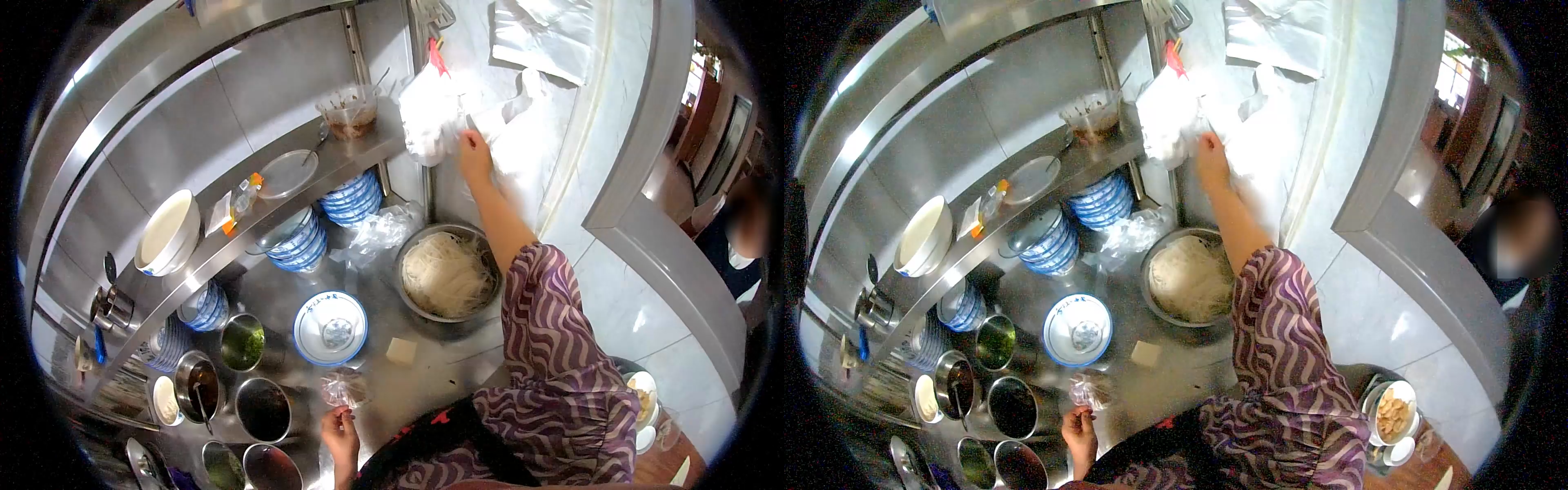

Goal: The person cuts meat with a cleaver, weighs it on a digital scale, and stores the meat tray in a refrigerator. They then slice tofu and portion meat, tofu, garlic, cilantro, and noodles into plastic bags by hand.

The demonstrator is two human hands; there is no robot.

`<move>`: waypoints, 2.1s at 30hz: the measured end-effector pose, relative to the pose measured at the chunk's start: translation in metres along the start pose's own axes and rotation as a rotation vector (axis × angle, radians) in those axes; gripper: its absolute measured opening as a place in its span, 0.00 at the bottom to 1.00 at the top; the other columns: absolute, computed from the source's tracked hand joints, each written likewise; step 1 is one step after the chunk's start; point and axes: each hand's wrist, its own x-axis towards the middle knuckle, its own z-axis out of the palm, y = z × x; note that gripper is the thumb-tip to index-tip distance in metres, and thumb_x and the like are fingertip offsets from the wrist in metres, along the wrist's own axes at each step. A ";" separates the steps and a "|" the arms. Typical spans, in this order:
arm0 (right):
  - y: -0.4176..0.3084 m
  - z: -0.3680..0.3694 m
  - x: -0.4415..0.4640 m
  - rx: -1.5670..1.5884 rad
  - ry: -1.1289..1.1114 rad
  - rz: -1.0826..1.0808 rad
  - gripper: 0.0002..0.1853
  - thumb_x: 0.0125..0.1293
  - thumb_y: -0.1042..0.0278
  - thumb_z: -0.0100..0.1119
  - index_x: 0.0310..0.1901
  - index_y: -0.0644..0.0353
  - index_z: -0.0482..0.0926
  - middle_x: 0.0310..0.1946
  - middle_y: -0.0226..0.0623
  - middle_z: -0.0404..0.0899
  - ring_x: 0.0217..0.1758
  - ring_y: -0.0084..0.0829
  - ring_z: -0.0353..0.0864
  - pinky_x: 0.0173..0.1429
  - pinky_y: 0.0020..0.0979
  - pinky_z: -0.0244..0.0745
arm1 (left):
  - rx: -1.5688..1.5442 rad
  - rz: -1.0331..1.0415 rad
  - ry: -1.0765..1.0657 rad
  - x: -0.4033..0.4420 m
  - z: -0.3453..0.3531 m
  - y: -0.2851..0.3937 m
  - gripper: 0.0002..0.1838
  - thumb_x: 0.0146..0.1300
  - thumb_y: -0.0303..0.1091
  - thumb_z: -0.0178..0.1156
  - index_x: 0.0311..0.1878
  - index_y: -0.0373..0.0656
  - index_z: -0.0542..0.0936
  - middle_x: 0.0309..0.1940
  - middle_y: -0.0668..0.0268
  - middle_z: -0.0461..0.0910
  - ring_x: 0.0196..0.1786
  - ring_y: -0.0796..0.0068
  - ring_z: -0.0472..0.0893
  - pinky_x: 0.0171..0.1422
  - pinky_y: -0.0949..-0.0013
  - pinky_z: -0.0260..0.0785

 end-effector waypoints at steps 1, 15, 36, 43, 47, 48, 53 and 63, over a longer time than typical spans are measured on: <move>-0.001 0.001 0.000 0.040 0.055 0.013 0.13 0.61 0.66 0.56 0.45 0.62 0.77 0.31 0.36 0.78 0.34 0.27 0.74 0.42 0.26 0.69 | 0.033 -0.008 -0.012 0.000 -0.001 0.006 0.06 0.62 0.24 0.52 0.38 0.34 0.76 0.31 0.60 0.77 0.30 0.75 0.79 0.36 0.73 0.70; -0.078 -0.041 -0.060 -0.077 -0.025 -0.369 0.12 0.51 0.66 0.66 0.22 0.62 0.74 0.25 0.38 0.75 0.29 0.34 0.74 0.35 0.31 0.68 | 0.123 0.128 0.009 -0.004 0.000 0.024 0.05 0.58 0.23 0.56 0.37 0.37 0.78 0.31 0.60 0.77 0.37 0.70 0.77 0.41 0.70 0.68; -0.178 -0.097 -0.342 0.295 -0.864 -0.484 0.10 0.51 0.73 0.61 0.37 0.58 0.77 0.44 0.40 0.76 0.46 0.40 0.75 0.47 0.36 0.69 | -0.423 -0.042 -0.139 0.036 -0.002 0.086 0.08 0.71 0.36 0.46 0.40 0.42 0.71 0.28 0.69 0.77 0.19 0.87 0.68 0.22 0.80 0.65; -0.145 -0.046 -0.374 0.582 -1.720 0.204 0.14 0.66 0.63 0.55 0.47 0.63 0.75 0.46 0.39 0.75 0.47 0.27 0.75 0.48 0.30 0.70 | -0.471 -0.075 -0.379 0.022 -0.036 0.086 0.08 0.70 0.35 0.48 0.41 0.41 0.71 0.27 0.71 0.73 0.20 0.85 0.70 0.23 0.80 0.64; -0.146 -0.035 -0.380 0.660 -1.932 0.515 0.11 0.67 0.65 0.53 0.45 0.62 0.77 0.35 0.32 0.78 0.36 0.20 0.74 0.38 0.22 0.70 | -0.357 -0.073 -0.359 0.018 -0.048 0.077 0.07 0.68 0.33 0.50 0.42 0.40 0.72 0.25 0.72 0.72 0.21 0.85 0.71 0.24 0.80 0.64; -0.150 -0.033 -0.378 0.612 -1.967 0.533 0.10 0.67 0.65 0.53 0.44 0.62 0.77 0.33 0.31 0.78 0.34 0.19 0.74 0.38 0.22 0.70 | -0.338 -0.068 -0.348 0.017 -0.050 0.078 0.07 0.68 0.33 0.51 0.42 0.40 0.72 0.25 0.72 0.72 0.21 0.85 0.71 0.24 0.80 0.64; -0.146 -0.025 -0.395 0.393 -1.863 0.527 0.09 0.66 0.68 0.55 0.41 0.64 0.78 0.28 0.28 0.77 0.29 0.16 0.72 0.36 0.20 0.69 | -0.017 0.003 -0.029 0.020 -0.060 0.074 0.13 0.64 0.33 0.57 0.48 0.37 0.72 0.30 0.68 0.74 0.27 0.83 0.72 0.30 0.76 0.67; -0.156 -0.036 -0.440 0.332 -1.218 -0.124 0.06 0.57 0.76 0.62 0.31 0.61 0.73 0.33 0.30 0.77 0.37 0.21 0.76 0.41 0.25 0.72 | -0.664 -0.387 -0.116 -0.009 -0.028 0.055 0.09 0.57 0.26 0.63 0.41 0.40 0.75 0.36 0.65 0.78 0.37 0.78 0.76 0.45 0.73 0.69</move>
